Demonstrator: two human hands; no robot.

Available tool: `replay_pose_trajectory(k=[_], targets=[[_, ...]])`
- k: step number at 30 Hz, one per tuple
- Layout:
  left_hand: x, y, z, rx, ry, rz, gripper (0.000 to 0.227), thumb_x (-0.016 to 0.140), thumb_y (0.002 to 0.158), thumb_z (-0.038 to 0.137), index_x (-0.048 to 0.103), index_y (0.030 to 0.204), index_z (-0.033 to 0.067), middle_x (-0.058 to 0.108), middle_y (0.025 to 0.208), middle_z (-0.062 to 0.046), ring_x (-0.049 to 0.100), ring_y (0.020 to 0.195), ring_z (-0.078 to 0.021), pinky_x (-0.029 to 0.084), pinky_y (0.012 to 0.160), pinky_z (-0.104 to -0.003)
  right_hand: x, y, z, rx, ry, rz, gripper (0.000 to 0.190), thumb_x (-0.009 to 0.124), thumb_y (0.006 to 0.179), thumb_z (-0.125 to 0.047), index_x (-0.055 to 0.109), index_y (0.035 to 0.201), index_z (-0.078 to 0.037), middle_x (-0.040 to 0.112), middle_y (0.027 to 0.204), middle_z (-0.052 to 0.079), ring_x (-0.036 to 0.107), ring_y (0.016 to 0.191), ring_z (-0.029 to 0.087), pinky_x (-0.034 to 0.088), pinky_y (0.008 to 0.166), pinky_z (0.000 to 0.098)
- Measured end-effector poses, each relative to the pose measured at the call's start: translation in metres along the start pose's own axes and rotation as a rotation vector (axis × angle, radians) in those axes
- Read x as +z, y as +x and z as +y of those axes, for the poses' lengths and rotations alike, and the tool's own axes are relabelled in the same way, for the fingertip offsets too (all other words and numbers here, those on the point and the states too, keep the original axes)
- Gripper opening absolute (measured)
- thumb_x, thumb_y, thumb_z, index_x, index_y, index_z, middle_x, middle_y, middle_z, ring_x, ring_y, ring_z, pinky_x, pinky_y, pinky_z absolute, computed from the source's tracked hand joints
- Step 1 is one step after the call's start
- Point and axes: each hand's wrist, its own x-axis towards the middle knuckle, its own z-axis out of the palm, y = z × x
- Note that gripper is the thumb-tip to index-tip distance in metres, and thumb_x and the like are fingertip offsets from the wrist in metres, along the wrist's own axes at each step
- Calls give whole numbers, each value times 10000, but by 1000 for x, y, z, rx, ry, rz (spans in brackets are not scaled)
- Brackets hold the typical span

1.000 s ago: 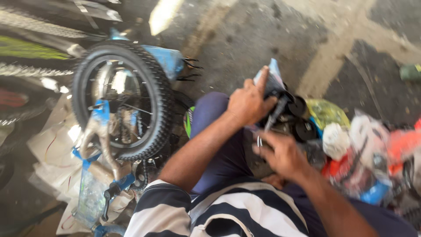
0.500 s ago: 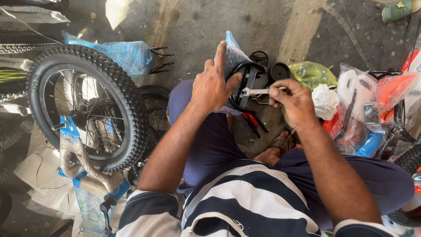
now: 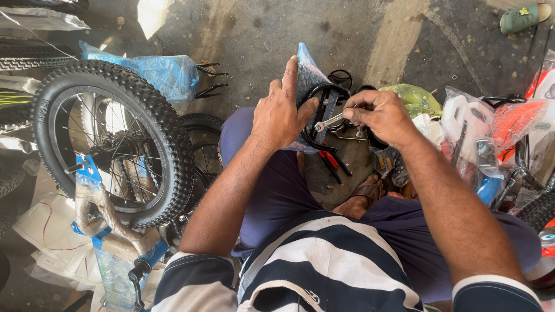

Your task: The person sits on the floor and assembles a black metal bicycle rack onto a rectangular object wrapped in bubble wrap. They use a wrench to tighten bolts securing the rack to the wrapped item, adjusting the position of the rack and the tool throughout the process.

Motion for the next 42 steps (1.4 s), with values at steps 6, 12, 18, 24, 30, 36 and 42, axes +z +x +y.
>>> replay_pose_trajectory(k=[6, 12, 18, 24, 30, 36, 42], targets=[[-4, -1, 3, -20, -3, -5, 949, 643, 976, 487, 50, 1631, 139, 587, 1205, -258, 685, 940, -427, 550, 810, -524, 43, -55, 17, -377, -583, 253, 210, 700, 1005, -192, 740, 1088, -3, 752, 992, 185, 733, 830, 247, 605, 716, 355], [-3, -2, 7, -9, -6, 14, 960, 668, 963, 478, 67, 1628, 135, 577, 1232, -274, 658, 986, -475, 532, 845, -545, 99, -106, -26, -545, -464, 79, 383, 643, 976, -183, 620, 1245, 89, 718, 1055, 263, 746, 838, 299, 644, 653, 373], [7, -9, 12, 52, -8, 4, 951, 669, 944, 458, 92, 1629, 138, 580, 1235, -266, 659, 1015, -456, 536, 858, -527, 63, -41, -37, -196, 98, 90, 150, 663, 972, -134, 665, 1080, -30, 721, 851, 69, 693, 648, 109, 582, 553, 281], [-2, -14, 3, 52, -48, 9, 937, 669, 950, 479, 114, 1629, 149, 590, 1212, -245, 665, 997, -434, 538, 832, -520, 56, -39, 33, 189, 363, 311, 225, 720, 1026, -233, 640, 957, -34, 599, 737, 5, 528, 570, 74, 439, 511, 230], [0, -12, 13, 57, -31, -19, 940, 664, 948, 475, 110, 1630, 137, 590, 1201, -238, 675, 958, -420, 546, 801, -517, 56, -52, 41, 83, 186, 336, 243, 744, 962, -254, 757, 1030, -21, 666, 739, 52, 566, 584, 72, 454, 520, 255], [-6, -12, 12, 24, -43, -11, 951, 666, 953, 465, 90, 1629, 123, 584, 1211, -265, 681, 937, -442, 551, 794, -525, 79, -87, 27, -178, -421, 339, 254, 643, 1045, -256, 741, 1102, -29, 736, 903, 128, 675, 727, 211, 549, 618, 334], [-1, -10, 20, 66, -24, -18, 969, 677, 952, 473, 78, 1633, 129, 592, 1185, -262, 677, 941, -458, 554, 801, -537, 105, -112, -30, -638, -392, 124, 342, 657, 987, -186, 626, 1202, 78, 728, 909, 175, 738, 762, 258, 603, 665, 347]])
